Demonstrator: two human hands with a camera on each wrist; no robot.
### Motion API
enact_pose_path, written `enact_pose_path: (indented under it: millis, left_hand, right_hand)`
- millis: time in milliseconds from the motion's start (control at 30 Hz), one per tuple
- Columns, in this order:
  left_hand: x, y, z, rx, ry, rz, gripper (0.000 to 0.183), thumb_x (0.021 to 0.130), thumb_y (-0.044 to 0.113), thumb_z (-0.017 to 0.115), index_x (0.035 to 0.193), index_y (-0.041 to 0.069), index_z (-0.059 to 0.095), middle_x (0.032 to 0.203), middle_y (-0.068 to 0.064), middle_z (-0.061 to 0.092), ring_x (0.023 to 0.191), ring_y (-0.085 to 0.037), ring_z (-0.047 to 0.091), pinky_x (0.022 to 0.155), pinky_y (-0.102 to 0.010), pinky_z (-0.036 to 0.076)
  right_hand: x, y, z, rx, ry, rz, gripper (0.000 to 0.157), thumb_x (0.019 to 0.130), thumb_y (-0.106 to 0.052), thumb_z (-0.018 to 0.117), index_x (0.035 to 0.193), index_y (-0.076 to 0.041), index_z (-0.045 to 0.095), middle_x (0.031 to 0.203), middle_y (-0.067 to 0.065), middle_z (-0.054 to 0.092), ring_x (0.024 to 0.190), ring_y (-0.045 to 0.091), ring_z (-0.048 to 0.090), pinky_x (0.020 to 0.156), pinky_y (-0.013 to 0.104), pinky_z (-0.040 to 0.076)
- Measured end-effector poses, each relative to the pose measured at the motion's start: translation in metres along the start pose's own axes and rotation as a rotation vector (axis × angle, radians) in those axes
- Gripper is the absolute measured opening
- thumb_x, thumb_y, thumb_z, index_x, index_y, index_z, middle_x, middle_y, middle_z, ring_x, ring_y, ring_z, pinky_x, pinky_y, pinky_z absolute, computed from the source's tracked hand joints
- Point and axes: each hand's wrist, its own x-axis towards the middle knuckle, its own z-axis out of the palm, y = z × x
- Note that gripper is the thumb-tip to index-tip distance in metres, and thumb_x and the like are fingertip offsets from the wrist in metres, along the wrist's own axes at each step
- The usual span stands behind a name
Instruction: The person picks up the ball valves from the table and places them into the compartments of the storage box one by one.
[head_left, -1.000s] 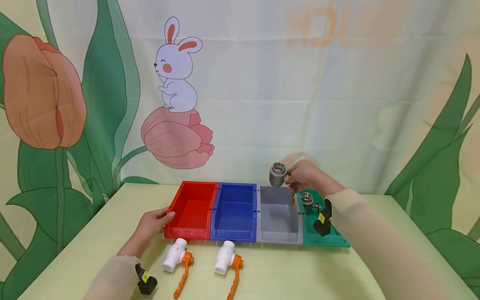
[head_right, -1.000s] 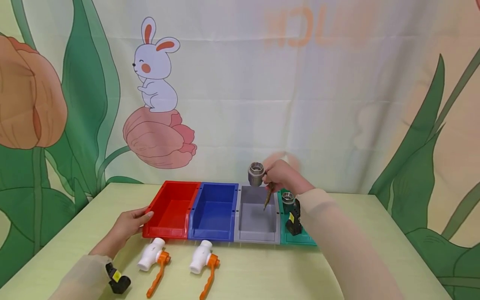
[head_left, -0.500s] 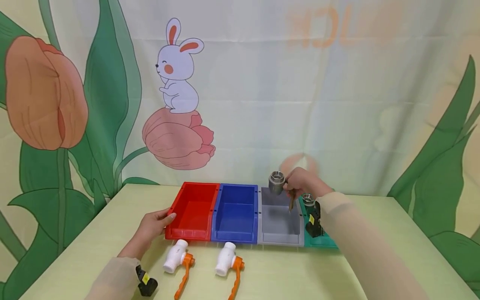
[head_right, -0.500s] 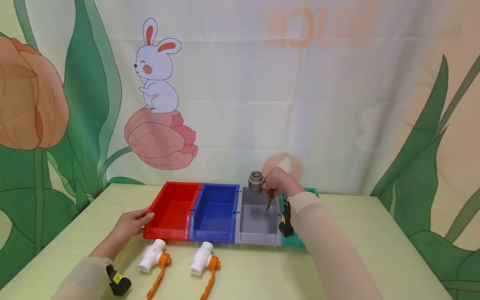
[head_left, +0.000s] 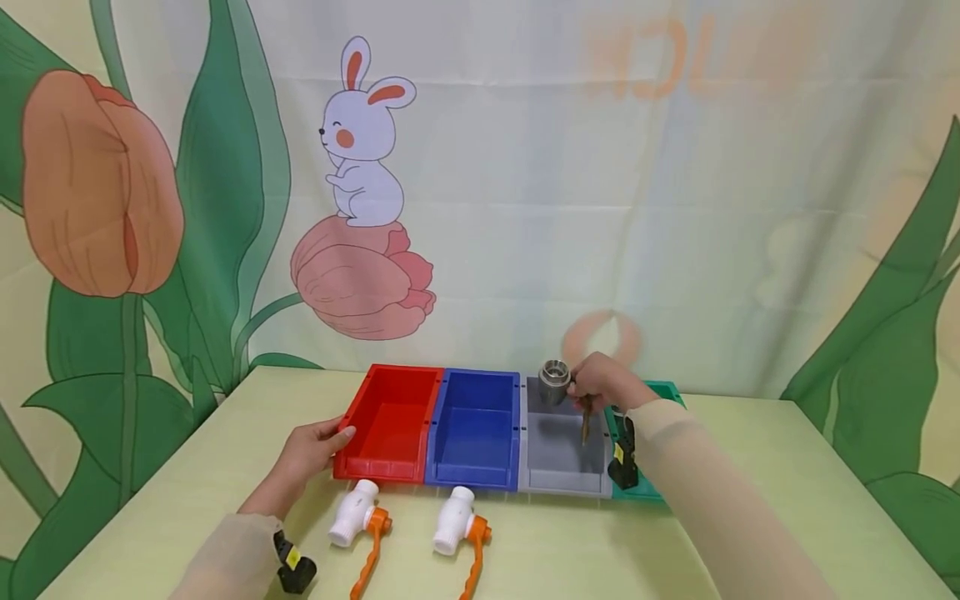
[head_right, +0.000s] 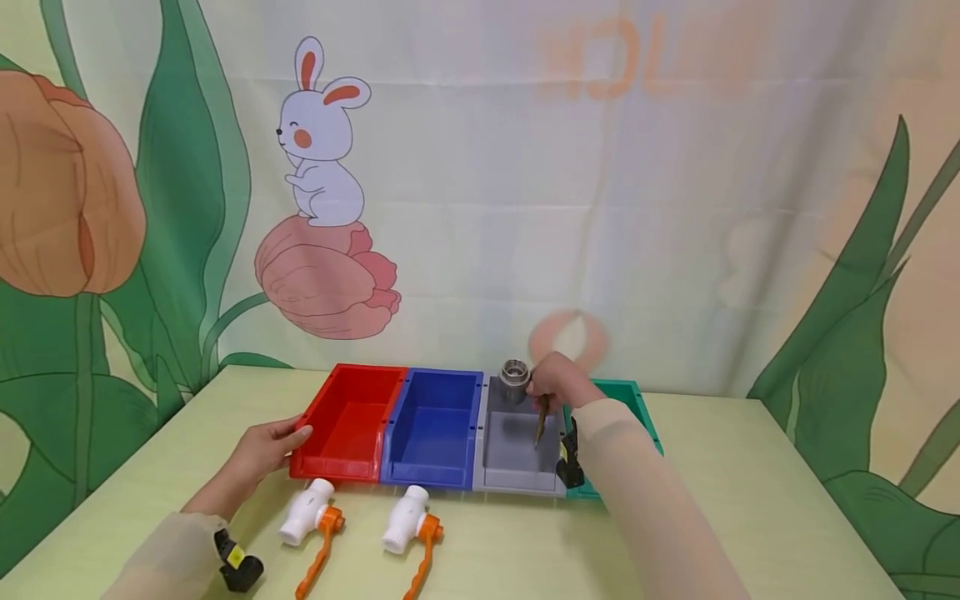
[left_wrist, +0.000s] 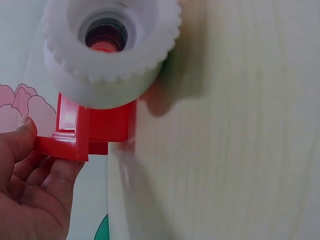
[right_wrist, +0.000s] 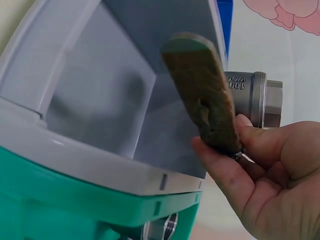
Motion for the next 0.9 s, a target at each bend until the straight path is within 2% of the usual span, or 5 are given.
enact_pose_path:
  millis: [100, 533, 600, 800, 900]
  left_hand:
    - [0.001, -0.001, -0.001, 0.003, 0.002, 0.001, 0.055, 0.107, 0.024, 0.054, 0.154, 0.000, 0.040, 0.153, -0.030, 0.047, 0.132, -0.045, 0.054, 0.102, -0.041, 0.059]
    - [0.000, 0.001, 0.001, -0.003, 0.026, -0.003, 0.053, 0.107, 0.024, 0.054, 0.153, 0.001, 0.042, 0.153, -0.029, 0.048, 0.133, -0.045, 0.054, 0.109, -0.047, 0.054]
    - [0.000, 0.001, 0.001, 0.001, 0.028, -0.001, 0.053, 0.107, 0.024, 0.054, 0.153, 0.000, 0.042, 0.153, -0.029, 0.048, 0.132, -0.045, 0.054, 0.108, -0.047, 0.055]
    - [0.002, 0.000, 0.001, -0.007, 0.028, -0.003, 0.053, 0.107, 0.023, 0.054, 0.153, 0.001, 0.042, 0.154, -0.028, 0.048, 0.134, -0.045, 0.054, 0.110, -0.048, 0.052]
    - [0.002, -0.001, 0.002, -0.008, 0.032, -0.008, 0.053, 0.107, 0.023, 0.054, 0.153, 0.001, 0.042, 0.154, -0.028, 0.048, 0.134, -0.045, 0.054, 0.111, -0.048, 0.051]
  right_hand:
    - [0.003, 0.000, 0.005, 0.004, 0.003, 0.007, 0.013, 0.102, 0.002, 0.054, 0.103, 0.003, 0.067, 0.085, 0.005, 0.060, 0.066, 0.014, 0.061, 0.060, 0.025, 0.050]
    - [0.015, -0.001, 0.022, -0.093, 0.000, 0.067, 0.043, 0.101, 0.002, 0.057, 0.143, 0.008, 0.054, 0.118, 0.023, 0.066, 0.067, 0.014, 0.064, 0.077, 0.034, 0.063]
    - [0.031, 0.007, 0.024, -0.114, -0.003, 0.079, 0.043, 0.101, 0.002, 0.058, 0.143, 0.007, 0.054, 0.117, 0.024, 0.067, 0.070, 0.016, 0.067, 0.082, 0.038, 0.064]
    - [0.131, 0.065, 0.025, -0.075, -0.053, 0.060, 0.037, 0.096, 0.001, 0.066, 0.133, 0.002, 0.064, 0.095, 0.019, 0.066, 0.074, 0.026, 0.073, 0.070, 0.039, 0.064]
    - [0.132, 0.064, 0.029, -0.072, -0.035, 0.078, 0.029, 0.096, 0.002, 0.065, 0.125, 0.002, 0.068, 0.086, 0.015, 0.063, 0.073, 0.026, 0.072, 0.069, 0.038, 0.063]
